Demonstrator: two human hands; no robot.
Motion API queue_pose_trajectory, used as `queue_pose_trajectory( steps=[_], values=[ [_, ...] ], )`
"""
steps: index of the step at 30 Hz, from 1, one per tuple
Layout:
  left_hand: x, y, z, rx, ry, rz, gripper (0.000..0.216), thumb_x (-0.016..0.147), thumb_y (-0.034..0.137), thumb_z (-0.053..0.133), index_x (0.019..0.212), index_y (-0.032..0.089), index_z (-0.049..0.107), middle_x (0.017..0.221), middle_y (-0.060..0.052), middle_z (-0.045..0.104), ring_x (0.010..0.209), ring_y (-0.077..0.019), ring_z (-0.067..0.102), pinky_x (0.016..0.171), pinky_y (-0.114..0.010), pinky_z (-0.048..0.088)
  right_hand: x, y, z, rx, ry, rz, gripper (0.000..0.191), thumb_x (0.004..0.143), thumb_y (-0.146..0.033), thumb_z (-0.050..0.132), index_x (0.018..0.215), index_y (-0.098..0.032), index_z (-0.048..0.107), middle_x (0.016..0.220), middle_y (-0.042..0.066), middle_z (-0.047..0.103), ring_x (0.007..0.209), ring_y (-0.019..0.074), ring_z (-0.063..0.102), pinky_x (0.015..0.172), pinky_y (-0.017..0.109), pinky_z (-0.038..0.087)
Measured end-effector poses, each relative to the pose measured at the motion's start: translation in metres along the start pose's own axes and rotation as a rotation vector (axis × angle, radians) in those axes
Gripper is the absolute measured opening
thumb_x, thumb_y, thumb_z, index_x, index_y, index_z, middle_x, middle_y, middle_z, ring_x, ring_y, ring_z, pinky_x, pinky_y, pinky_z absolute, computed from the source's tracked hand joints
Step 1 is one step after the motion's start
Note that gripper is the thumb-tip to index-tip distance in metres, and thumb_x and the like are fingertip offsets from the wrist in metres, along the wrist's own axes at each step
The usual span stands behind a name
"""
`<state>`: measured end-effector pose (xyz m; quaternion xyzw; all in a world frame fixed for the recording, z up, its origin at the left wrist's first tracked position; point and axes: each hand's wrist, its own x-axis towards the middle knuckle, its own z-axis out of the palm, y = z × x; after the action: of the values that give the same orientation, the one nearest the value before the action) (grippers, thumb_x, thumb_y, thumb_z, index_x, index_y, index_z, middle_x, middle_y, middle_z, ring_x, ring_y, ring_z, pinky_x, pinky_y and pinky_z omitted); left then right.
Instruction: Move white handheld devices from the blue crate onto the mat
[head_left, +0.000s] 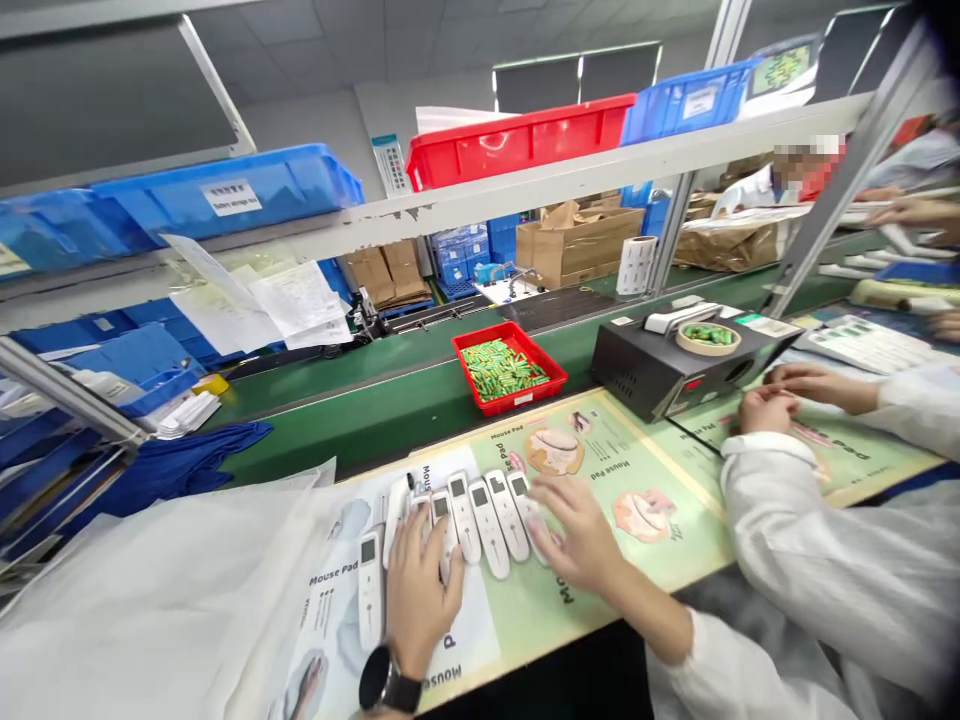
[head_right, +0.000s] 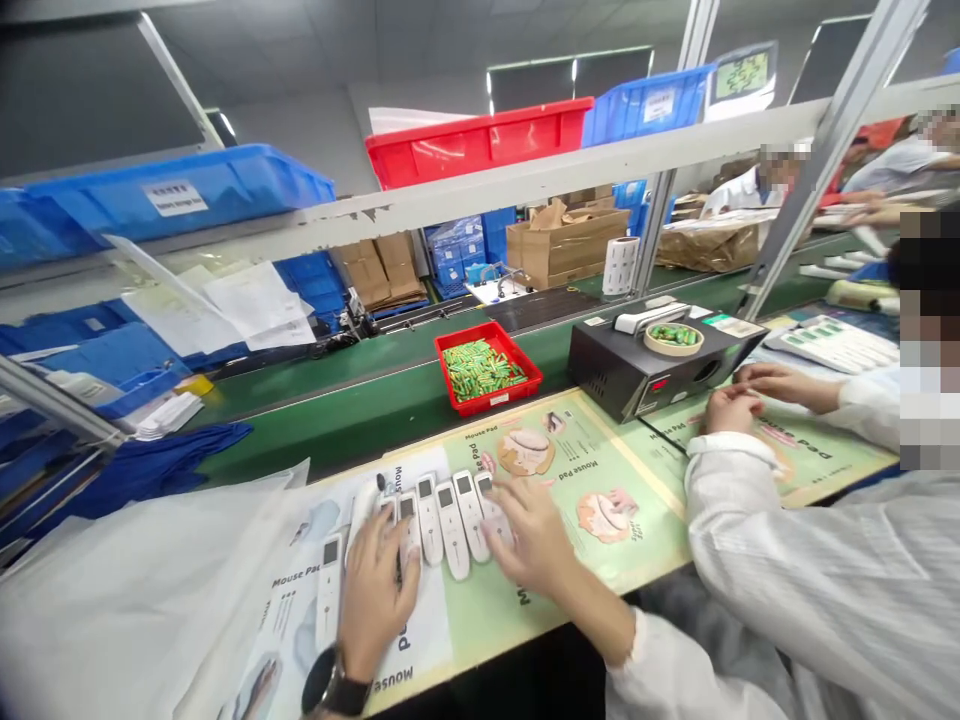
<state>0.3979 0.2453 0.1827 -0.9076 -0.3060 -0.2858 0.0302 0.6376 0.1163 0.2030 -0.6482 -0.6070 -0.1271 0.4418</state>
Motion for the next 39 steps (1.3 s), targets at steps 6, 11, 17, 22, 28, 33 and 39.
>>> queue_pose_trajectory(
  steps=[6, 11, 17, 22, 28, 33, 39],
  values=[
    [-0.012, 0.041, 0.018, -0.024, -0.145, 0.043, 0.056, 0.097, 0.031, 0.05, 0.153, 0.028, 0.046, 0.156, -0.011, 0.05, 0.145, -0.0314, 0.044, 0.115, -0.05, 0.043, -0.054, -0.01, 0.002, -0.129, -0.387, 0.071, 0.056, 0.095, -0.043, 0.059, 0.147, -0.021, 0.054, 0.149, 0.016, 0.055, 0.105, 0.0297, 0.058, 0.087, 0.046, 0.049],
    [-0.008, 0.056, 0.027, 0.048, -0.16, -0.011, 0.06, 0.098, 0.034, 0.05, 0.157, 0.028, 0.041, 0.161, -0.015, 0.043, 0.149, -0.0333, 0.04, 0.121, -0.056, 0.036, -0.038, -0.013, 0.009, -0.243, -0.467, 0.113, 0.061, 0.099, -0.051, 0.051, 0.155, -0.029, 0.045, 0.157, 0.012, 0.047, 0.108, 0.0322, 0.057, 0.083, 0.044, 0.047],
    [-0.005, 0.051, 0.035, 0.072, -0.15, -0.01, 0.063, 0.096, 0.028, 0.049, 0.158, 0.027, 0.039, 0.163, -0.013, 0.04, 0.153, -0.032, 0.034, 0.125, -0.061, 0.028, -0.033, -0.012, 0.018, -0.293, -0.492, 0.125, 0.063, 0.1, -0.054, 0.046, 0.16, -0.036, 0.035, 0.159, 0.01, 0.044, 0.109, 0.0341, 0.062, 0.081, 0.045, 0.048],
    [0.008, 0.052, 0.03, 0.069, -0.139, -0.009, 0.059, 0.091, 0.026, 0.053, 0.15, 0.026, 0.053, 0.156, -0.014, 0.05, 0.148, -0.0326, 0.043, 0.124, -0.062, 0.028, -0.029, -0.005, 0.022, -0.265, -0.503, 0.152, 0.058, 0.1, -0.051, 0.046, 0.155, -0.036, 0.044, 0.159, 0.012, 0.044, 0.094, 0.0291, 0.071, 0.078, 0.042, 0.051],
    [0.006, 0.054, 0.03, 0.072, -0.151, 0.038, 0.065, 0.084, 0.019, 0.057, 0.149, 0.022, 0.053, 0.151, -0.016, 0.056, 0.141, -0.0334, 0.051, 0.119, -0.056, 0.04, -0.035, -0.009, 0.02, -0.218, -0.502, 0.158, 0.066, 0.095, -0.05, 0.053, 0.158, -0.03, 0.041, 0.162, 0.016, 0.038, 0.079, 0.0259, 0.074, 0.069, 0.038, 0.055],
    [-0.01, 0.071, 0.038, -0.046, -0.193, 0.028, 0.075, 0.087, 0.015, 0.05, 0.16, 0.026, 0.036, 0.161, -0.009, 0.044, 0.143, -0.0292, 0.05, 0.111, -0.046, 0.051, -0.068, -0.015, -0.002, -0.201, -0.46, 0.221, 0.075, 0.092, -0.046, 0.058, 0.161, -0.028, 0.035, 0.166, 0.017, 0.026, 0.073, 0.0261, 0.074, 0.067, 0.041, 0.058],
    [0.023, 0.136, 0.051, -0.271, -0.344, 0.143, 0.07, 0.09, 0.018, 0.05, 0.159, 0.027, 0.037, 0.164, -0.005, 0.039, 0.149, -0.0262, 0.042, 0.122, -0.044, 0.041, -0.078, 0.021, -0.046, -0.318, -0.456, 0.461, 0.064, 0.098, -0.048, 0.051, 0.157, -0.026, 0.042, 0.167, 0.015, 0.025, 0.088, 0.0293, 0.076, 0.069, 0.04, 0.059]
  ],
)
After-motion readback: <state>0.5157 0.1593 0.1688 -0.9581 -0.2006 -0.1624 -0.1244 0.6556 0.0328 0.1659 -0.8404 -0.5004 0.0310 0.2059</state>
